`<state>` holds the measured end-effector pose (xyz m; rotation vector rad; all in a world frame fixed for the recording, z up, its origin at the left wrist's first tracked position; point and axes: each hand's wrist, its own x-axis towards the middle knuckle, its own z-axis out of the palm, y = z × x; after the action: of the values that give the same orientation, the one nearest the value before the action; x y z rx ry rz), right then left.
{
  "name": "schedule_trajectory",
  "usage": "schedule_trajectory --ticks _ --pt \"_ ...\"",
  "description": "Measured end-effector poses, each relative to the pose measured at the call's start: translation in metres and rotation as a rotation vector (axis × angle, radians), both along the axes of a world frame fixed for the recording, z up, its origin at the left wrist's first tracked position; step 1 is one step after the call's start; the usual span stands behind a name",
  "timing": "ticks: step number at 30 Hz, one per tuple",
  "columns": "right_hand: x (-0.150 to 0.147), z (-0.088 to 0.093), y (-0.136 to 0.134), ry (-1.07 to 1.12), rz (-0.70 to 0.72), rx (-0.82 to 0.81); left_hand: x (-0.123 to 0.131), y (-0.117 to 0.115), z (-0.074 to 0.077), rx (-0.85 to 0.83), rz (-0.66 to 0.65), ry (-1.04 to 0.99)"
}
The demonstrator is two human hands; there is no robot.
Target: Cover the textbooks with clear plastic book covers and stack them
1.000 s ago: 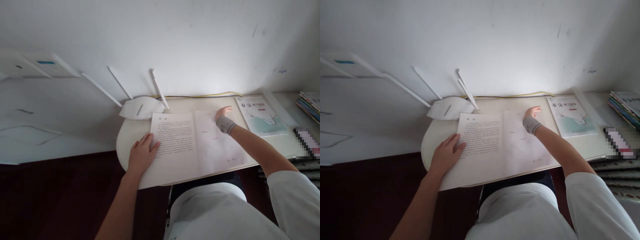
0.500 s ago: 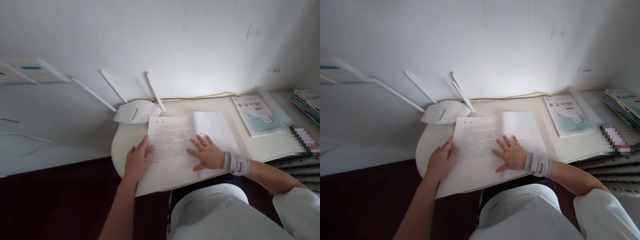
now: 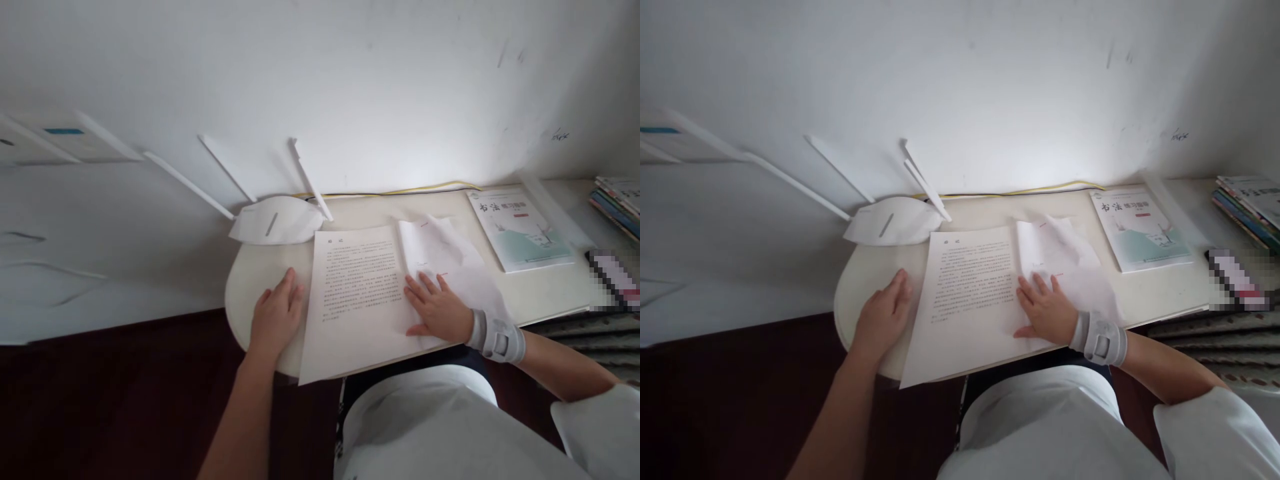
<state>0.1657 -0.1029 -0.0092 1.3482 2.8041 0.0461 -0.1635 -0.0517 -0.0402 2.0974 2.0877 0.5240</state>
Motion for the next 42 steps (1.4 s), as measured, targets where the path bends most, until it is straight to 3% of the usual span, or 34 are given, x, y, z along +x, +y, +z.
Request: schedule_trajectory --ticks 7,12,16,20,24,29,38,42 --pt "0.018 -0.007 0.028 0.023 -0.2 0.066 0.003 -0.001 0.005 -0.025 -0.05 0.035" --pt "0.015 -0.014 0.029 0.028 -0.167 0.088 0.005 -0.002 0.01 -0.049 -0.03 0.024" --pt "0.025 -0.002 0.039 0.042 -0.127 0.037 0.007 -0.003 0.012 -0.071 -0.078 0.115" --pt "0.035 0.018 0.079 0.03 -0.205 0.072 0.006 -0.002 0.009 -0.066 -0.099 0.155" --pt "0.021 0.018 0.105 -0.021 -0.263 0.035 0.007 -0.002 0.006 -0.035 -0.066 0.15" --pt "0.0 0.003 0.095 -0.006 -0.265 0.044 0.01 -0.003 0.008 -0.004 -0.064 0.159" --pt "0.009 0.014 0.115 -0.053 -0.339 0.032 0.01 -0.004 0.011 -0.037 -0.079 0.188" --pt "0.01 0.014 0.115 0.001 -0.308 -0.042 0.009 0.005 0.029 -0.155 -0.115 0.237"
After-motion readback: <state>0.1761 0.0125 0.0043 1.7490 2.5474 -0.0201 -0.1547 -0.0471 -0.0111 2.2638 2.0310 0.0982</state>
